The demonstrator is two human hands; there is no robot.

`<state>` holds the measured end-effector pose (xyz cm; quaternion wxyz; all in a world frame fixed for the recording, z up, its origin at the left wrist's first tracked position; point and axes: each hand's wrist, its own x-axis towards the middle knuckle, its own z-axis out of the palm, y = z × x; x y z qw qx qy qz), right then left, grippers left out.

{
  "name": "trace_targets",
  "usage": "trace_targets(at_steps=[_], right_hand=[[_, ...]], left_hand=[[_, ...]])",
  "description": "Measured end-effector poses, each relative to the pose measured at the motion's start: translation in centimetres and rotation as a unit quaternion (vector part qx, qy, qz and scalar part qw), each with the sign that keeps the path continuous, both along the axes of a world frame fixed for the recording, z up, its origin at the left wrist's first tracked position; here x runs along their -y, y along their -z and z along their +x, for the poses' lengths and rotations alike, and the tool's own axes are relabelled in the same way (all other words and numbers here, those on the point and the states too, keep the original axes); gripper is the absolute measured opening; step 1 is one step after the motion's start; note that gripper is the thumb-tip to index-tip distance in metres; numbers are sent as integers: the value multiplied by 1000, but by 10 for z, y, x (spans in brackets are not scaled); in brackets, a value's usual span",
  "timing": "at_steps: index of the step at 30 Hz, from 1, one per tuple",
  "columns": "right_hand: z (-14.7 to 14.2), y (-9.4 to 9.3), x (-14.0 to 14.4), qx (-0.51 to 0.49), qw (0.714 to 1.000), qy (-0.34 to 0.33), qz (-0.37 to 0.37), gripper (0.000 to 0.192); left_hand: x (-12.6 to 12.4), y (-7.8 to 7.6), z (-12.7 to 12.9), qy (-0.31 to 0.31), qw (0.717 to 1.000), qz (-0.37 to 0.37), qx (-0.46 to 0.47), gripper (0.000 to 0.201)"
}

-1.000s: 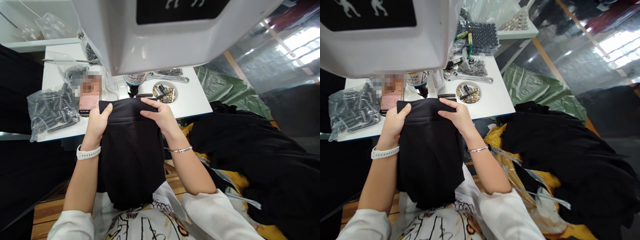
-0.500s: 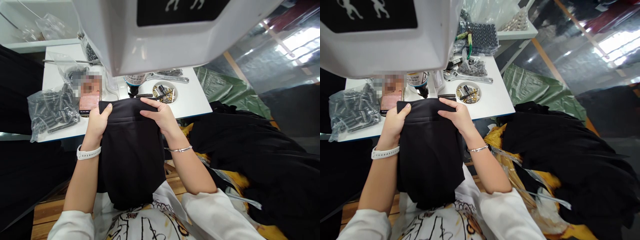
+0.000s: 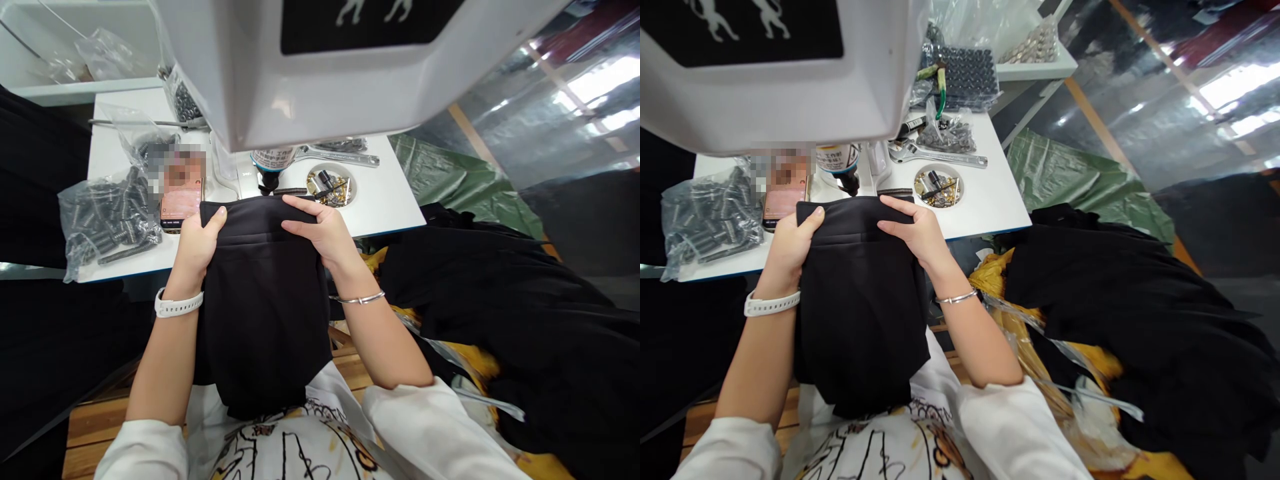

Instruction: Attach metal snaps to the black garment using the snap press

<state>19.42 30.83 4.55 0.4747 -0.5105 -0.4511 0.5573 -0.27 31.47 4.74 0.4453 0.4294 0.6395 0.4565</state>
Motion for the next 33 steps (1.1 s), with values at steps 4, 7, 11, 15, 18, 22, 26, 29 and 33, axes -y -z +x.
trace_targets(at_steps=[4,7,11,15,18,22,26,29,33], right_hand=[[0,0,0,7,1000,3,3,45],[1,0,-1,10,1000,3,3,45],[1,1,0,10,1000,1,4,45],[1,2,-1,10,1000,2,3,45],[1,1,-1,5,1000,1,0,45],[1,0,-1,6,1000,2,0,45],[1,1,0,11,1000,1,-1,45],[2,1,0,8,1000,1,0,45],[2,1,1,9,1000,-2,0,44]], left_hand=[[0,0,0,9,1000,5,2,28],[0,-1,0,13,1000,8,7,27],[-1,-1,0,14,1000,9,4,27],[-1,-1,0,16,1000,11,-2,26],[-1,0,0,16,1000,10,4,26],[-1,2,0,18,1000,16,11,25],[-1,3,0,23,999,22,10,25],[0,2,0,23,999,26,0,24],[0,2,-1,23,999,29,-10,25]])
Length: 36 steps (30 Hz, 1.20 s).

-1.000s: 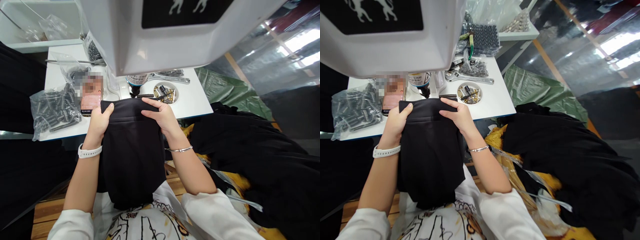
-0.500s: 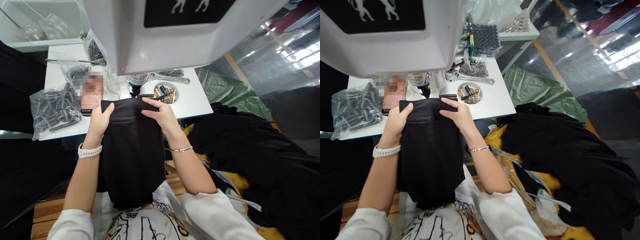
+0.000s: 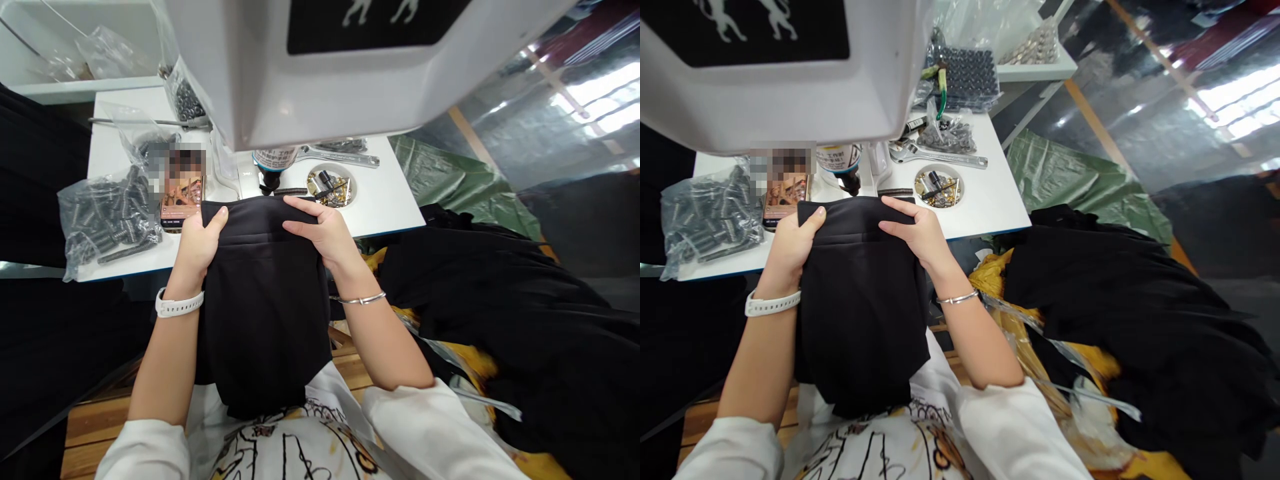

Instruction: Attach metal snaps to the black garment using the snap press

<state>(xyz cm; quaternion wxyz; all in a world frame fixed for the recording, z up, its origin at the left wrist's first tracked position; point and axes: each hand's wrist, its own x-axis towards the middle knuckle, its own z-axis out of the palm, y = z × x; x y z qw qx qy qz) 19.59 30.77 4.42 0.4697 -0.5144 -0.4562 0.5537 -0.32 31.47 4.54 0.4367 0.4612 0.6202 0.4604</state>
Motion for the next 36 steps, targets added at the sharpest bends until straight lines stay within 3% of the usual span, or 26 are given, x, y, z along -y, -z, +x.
trace_targets(at_steps=[36], right_hand=[[-1,-1,0,4,1000,1,-10,45]], left_hand=[[0,-1,0,-6,1000,-12,0,23]])
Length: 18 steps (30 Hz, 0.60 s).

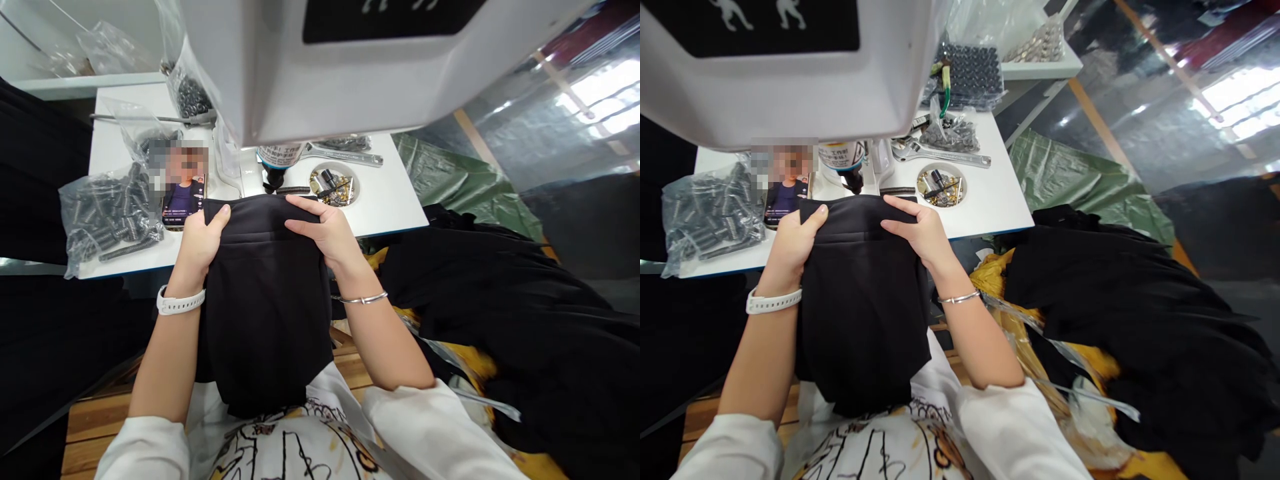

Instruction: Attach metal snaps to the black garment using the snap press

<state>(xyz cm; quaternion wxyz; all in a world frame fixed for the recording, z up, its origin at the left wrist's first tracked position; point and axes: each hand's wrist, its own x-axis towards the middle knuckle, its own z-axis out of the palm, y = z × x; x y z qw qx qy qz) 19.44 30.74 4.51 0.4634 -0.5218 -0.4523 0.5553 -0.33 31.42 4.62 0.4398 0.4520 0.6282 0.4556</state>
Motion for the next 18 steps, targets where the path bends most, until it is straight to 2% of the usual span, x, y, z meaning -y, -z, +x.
trace_targets(at_steps=[10,18], right_hand=[[-1,2,3,8,1000,4,16,45],[0,-3,28,33,998,21,39,42]], left_hand=[[4,-1,-1,-1,1000,7,-6,23],[31,-7,-2,5,1000,10,23,29]])
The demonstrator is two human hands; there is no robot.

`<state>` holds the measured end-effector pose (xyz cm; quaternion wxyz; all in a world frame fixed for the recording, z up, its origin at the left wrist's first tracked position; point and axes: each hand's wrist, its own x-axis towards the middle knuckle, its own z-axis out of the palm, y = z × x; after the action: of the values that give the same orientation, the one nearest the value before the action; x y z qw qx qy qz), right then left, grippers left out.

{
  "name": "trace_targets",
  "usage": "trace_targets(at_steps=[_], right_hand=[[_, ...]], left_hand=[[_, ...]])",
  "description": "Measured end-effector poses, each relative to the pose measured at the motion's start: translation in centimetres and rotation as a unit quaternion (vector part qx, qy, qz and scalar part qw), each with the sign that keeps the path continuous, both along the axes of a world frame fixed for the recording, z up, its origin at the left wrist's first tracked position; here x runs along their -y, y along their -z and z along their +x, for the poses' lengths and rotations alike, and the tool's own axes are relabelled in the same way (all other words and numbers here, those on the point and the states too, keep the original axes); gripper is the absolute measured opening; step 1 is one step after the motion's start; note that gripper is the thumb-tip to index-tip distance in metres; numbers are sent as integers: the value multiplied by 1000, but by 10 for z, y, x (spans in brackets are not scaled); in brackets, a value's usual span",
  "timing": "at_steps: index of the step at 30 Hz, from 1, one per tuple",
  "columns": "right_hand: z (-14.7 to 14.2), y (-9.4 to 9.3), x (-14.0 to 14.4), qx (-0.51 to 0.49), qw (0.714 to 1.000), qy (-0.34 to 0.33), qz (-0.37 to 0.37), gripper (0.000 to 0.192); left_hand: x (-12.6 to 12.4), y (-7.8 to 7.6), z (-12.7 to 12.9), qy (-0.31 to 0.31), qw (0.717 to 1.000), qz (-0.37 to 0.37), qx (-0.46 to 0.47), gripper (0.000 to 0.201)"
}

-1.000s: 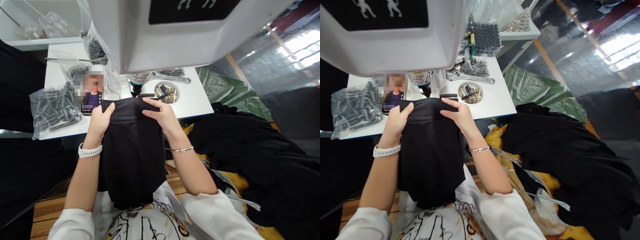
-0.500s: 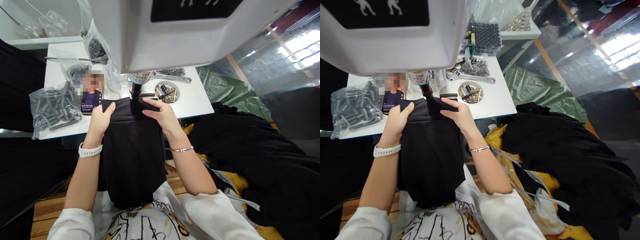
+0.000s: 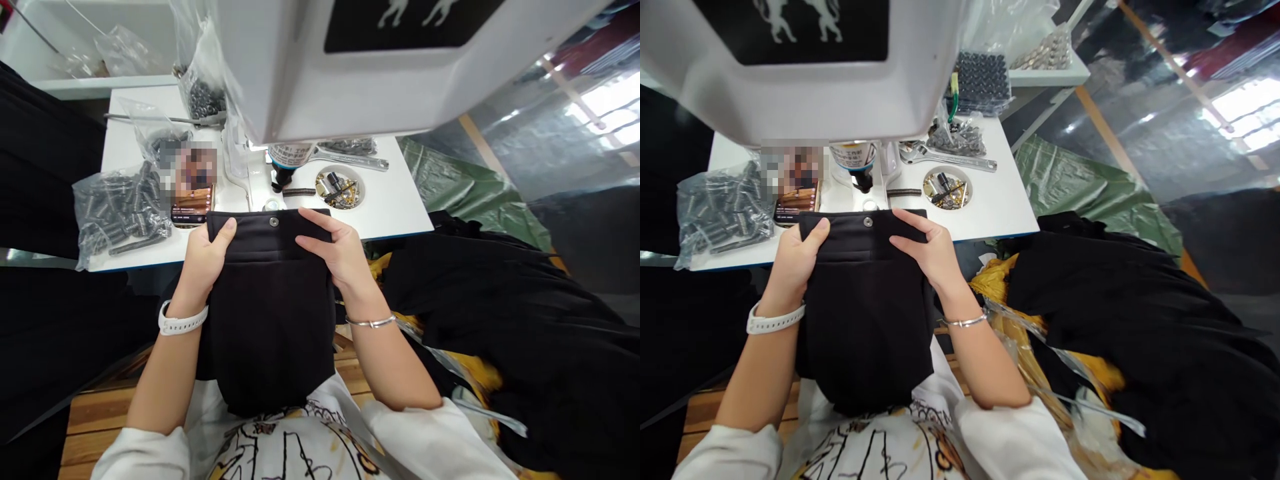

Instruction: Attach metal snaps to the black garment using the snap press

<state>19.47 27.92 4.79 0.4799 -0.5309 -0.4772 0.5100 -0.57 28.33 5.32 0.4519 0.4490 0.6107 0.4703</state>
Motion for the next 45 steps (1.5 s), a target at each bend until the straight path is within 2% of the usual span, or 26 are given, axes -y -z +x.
trace_targets(at_steps=[7,16,19,21,23,25,27,29,31,34,38,45], right_hand=[[7,-4,29,0,1000,-21,-1,41],[3,-7,62,-33,998,-47,-17,41],[3,-8,71,-45,997,-56,-16,41],[4,-9,76,-48,997,-66,-14,41],[4,-11,80,-43,996,-81,-8,40],[2,-14,83,-19,995,-102,7,38],[0,-17,86,15,991,-132,28,37],[-2,-20,89,43,985,-161,50,36],[-3,-22,92,60,980,-176,70,36],[-4,-23,97,74,974,-193,91,35],[-6,-20,101,86,970,-202,105,34],[-14,-15,105,79,976,-189,75,38]], left_hand=[[33,-11,-5,45,997,-31,57,33],[76,-19,-14,57,995,-47,71,31],[85,-22,-19,78,993,-53,65,29],[89,-26,-22,71,997,-5,18,33],[91,-35,-24,24,990,98,-96,48],[93,-46,-23,9,953,193,-234,58],[96,-57,-20,90,914,226,-326,47],[99,-64,-14,204,892,204,-348,30],[100,-65,-10,256,895,151,-331,22],[103,-60,-8,268,917,82,-284,20],[106,-53,-10,293,915,32,-276,15],[112,-45,-11,254,946,-47,-197,13]])
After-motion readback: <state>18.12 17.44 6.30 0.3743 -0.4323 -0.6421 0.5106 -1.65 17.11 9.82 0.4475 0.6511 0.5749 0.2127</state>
